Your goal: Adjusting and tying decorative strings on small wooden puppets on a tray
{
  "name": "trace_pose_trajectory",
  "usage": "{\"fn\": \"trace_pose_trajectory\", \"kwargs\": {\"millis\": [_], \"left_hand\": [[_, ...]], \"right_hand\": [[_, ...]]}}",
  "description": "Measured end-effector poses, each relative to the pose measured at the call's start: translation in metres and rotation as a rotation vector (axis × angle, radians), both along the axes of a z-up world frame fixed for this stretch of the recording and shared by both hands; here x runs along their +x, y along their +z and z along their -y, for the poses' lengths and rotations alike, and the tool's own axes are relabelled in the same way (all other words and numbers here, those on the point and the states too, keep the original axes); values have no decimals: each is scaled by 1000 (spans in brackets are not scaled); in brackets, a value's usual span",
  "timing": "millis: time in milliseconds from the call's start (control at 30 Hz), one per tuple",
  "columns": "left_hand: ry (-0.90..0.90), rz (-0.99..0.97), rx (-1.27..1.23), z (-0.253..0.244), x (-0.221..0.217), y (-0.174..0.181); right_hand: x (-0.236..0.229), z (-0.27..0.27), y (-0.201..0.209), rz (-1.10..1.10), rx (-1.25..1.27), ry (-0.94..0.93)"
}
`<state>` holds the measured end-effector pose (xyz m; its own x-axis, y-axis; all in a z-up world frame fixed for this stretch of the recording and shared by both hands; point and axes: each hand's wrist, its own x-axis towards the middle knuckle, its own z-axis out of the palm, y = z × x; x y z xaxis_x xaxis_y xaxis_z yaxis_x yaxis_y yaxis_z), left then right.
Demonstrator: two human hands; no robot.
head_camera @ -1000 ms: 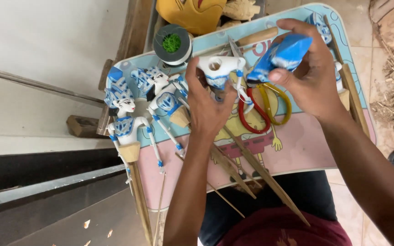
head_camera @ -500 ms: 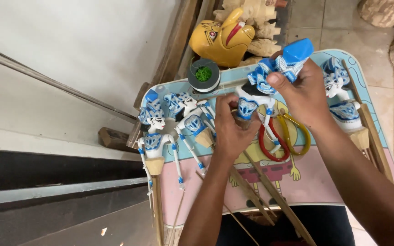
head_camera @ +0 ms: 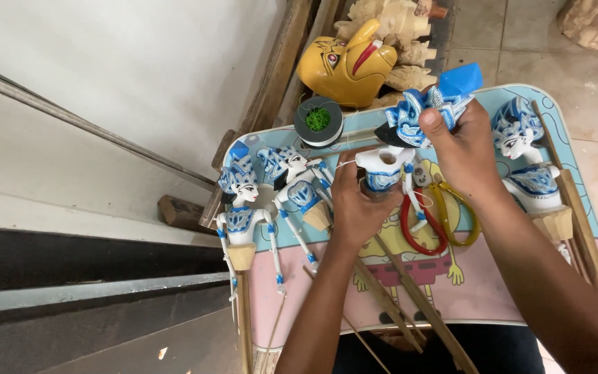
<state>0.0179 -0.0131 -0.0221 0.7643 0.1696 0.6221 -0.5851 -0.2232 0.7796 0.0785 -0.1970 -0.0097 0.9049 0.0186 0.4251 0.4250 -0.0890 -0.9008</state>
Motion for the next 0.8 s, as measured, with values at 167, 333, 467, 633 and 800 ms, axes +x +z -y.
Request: {"fn": "trace_pose_trajectory", "kwargs": {"millis": [167, 333, 467, 633, 800], "left_hand": [[-36, -88, -55, 7, 2, -28], [-86, -181, -90, 7, -2, -26], [-104, -211, -101, 6, -4, -19], [-127, -246, -106, 5, -7, -9], [-146, -253, -139, 5, -7, -13]], "right_hand": [[-13, -9, 22, -54, 19, 27], [-21, -15, 41, -52, -69, 53], [-27, -23, 53, -4, -111, 66], [-38, -33, 74, 12, -145, 60], [-26, -23, 43, 38, -165, 61]]}}
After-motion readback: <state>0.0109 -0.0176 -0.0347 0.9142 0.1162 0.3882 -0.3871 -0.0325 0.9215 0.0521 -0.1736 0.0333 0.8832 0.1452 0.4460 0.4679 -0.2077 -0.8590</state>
